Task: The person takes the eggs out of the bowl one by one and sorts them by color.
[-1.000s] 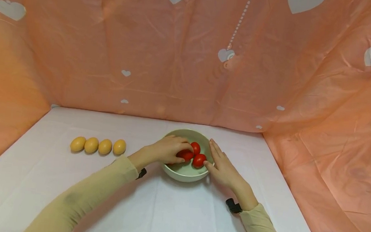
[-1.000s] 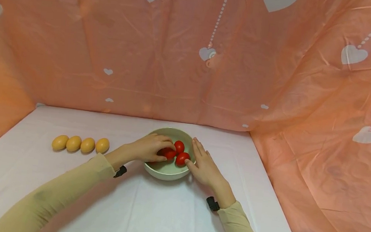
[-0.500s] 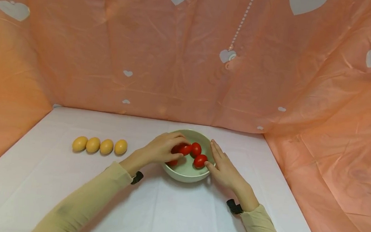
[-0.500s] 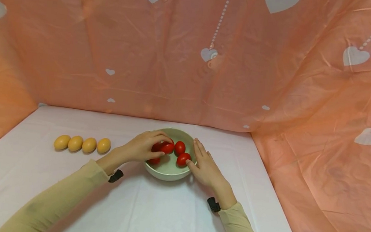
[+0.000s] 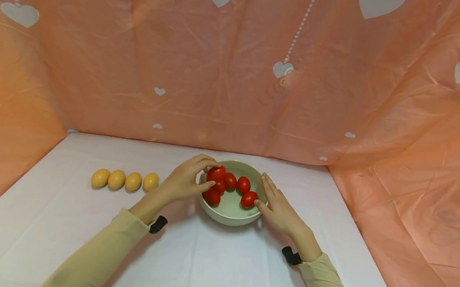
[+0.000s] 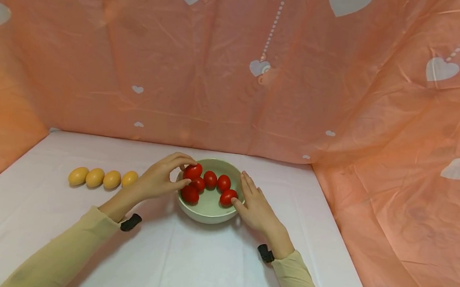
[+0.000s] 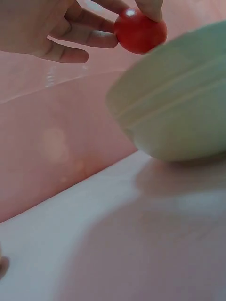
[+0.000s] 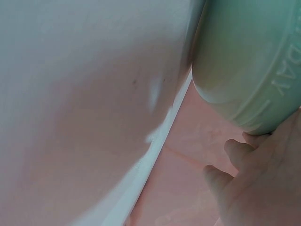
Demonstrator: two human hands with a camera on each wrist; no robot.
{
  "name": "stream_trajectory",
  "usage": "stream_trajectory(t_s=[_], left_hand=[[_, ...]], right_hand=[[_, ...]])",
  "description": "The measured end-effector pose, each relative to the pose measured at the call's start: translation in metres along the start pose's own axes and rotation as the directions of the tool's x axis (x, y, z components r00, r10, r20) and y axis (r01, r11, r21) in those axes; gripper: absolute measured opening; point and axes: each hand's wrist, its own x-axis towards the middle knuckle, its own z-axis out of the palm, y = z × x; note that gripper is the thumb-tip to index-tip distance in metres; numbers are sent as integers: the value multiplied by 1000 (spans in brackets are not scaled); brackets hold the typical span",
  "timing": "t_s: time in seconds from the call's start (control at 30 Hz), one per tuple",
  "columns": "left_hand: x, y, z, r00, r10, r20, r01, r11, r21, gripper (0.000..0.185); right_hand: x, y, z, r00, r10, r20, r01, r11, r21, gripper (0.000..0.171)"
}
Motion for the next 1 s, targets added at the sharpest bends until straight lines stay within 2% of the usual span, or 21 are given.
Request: stream_trajectory(t_s=[0.2,0.57,0.8,1.0], left_hand=[[-12,-1,-14,998,-33,-58,32,999,-19,47],[-43,-6,-42,994,-22,-109,33,994,107,46],[-65,-12,-64,993,-37,-114,57,983,175,46],[-84,-14,-85,991,-85,-99,105,972,212,45]], right_hand=[[1,1,1,1000,-10,-7,10,1000,-2,79],[0,0,0,1000,-6,-1,6,1000,4,79],[-1,-1,-1,1000,-6,-2,6,1000,5,78],[0,0,0,1000,-5,1,5,1000,6,79]])
